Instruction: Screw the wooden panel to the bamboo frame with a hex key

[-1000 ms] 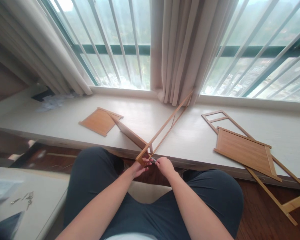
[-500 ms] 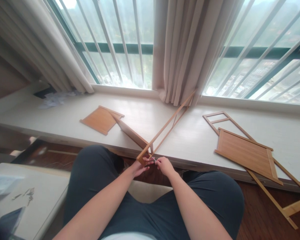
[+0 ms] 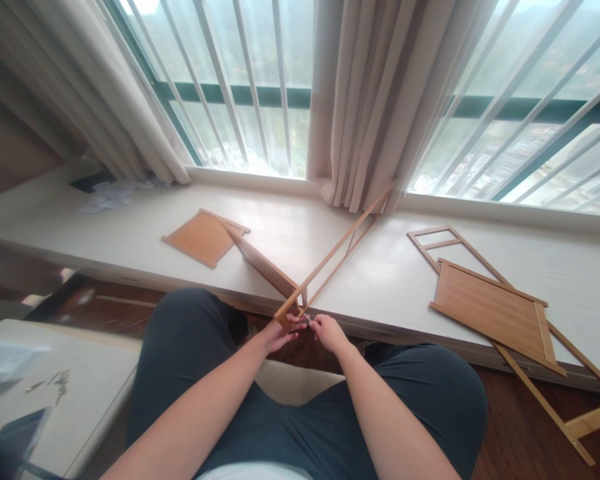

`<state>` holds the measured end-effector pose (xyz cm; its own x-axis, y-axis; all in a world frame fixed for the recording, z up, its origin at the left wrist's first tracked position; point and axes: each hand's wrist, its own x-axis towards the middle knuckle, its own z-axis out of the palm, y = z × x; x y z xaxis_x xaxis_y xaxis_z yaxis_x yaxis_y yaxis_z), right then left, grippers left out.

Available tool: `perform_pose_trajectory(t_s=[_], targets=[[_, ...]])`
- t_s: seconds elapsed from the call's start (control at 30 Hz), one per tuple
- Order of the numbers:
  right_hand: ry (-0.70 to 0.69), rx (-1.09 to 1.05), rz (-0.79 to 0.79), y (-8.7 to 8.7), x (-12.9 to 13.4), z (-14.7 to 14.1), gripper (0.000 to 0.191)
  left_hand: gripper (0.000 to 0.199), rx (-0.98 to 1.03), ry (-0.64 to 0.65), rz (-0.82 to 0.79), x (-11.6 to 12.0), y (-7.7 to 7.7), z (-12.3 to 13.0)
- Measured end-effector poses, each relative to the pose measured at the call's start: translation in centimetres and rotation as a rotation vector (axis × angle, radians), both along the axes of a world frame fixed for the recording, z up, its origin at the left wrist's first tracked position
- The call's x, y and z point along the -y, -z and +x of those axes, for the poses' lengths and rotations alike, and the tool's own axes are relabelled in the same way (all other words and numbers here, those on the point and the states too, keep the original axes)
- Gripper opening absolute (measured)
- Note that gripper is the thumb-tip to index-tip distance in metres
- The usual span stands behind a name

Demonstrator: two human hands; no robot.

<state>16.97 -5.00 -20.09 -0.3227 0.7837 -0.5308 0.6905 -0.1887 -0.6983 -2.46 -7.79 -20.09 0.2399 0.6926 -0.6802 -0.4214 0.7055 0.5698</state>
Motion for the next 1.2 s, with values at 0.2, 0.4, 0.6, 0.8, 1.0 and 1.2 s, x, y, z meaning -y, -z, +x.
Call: perform_pose_trajectory(t_s=[0.2, 0.4, 0.6, 0.8, 1.0, 1.2], targets=[[-0.005, 0.032, 0.016, -1.0, 0.0, 0.1, 0.017, 0.04, 0.003, -0.001, 0.01, 0.1, 0.1, -0.1], [-0.008, 0.095, 0.094, -1.4, -0.3, 0.4, 0.016, 0.036, 0.013, -0.012, 0.011, 0.2, 0.1, -0.2], [-0.029, 0.139, 0.182, -2.0, -0.4, 0.6, 0.022, 0.04, 0.008, -0.02, 0.007, 0.2, 0.1, -0.2], [-0.011, 0.141, 0.161, -2.5, -0.6, 0.6, 0.008, 0.04, -0.013, -0.022, 0.003, 0.1, -0.1, -0.1], [0.007, 0.128, 0.133, -2.3, -0.7, 0.6, 0.014, 0.04, -0.008, -0.031, 0.0, 0.2, -0.2, -0.1], [0.02, 0.092, 0.096, -1.9, -0.8, 0.6, 0.018, 0.041, -0.021, -0.028, -0.005, 0.1, -0.2, -0.1]])
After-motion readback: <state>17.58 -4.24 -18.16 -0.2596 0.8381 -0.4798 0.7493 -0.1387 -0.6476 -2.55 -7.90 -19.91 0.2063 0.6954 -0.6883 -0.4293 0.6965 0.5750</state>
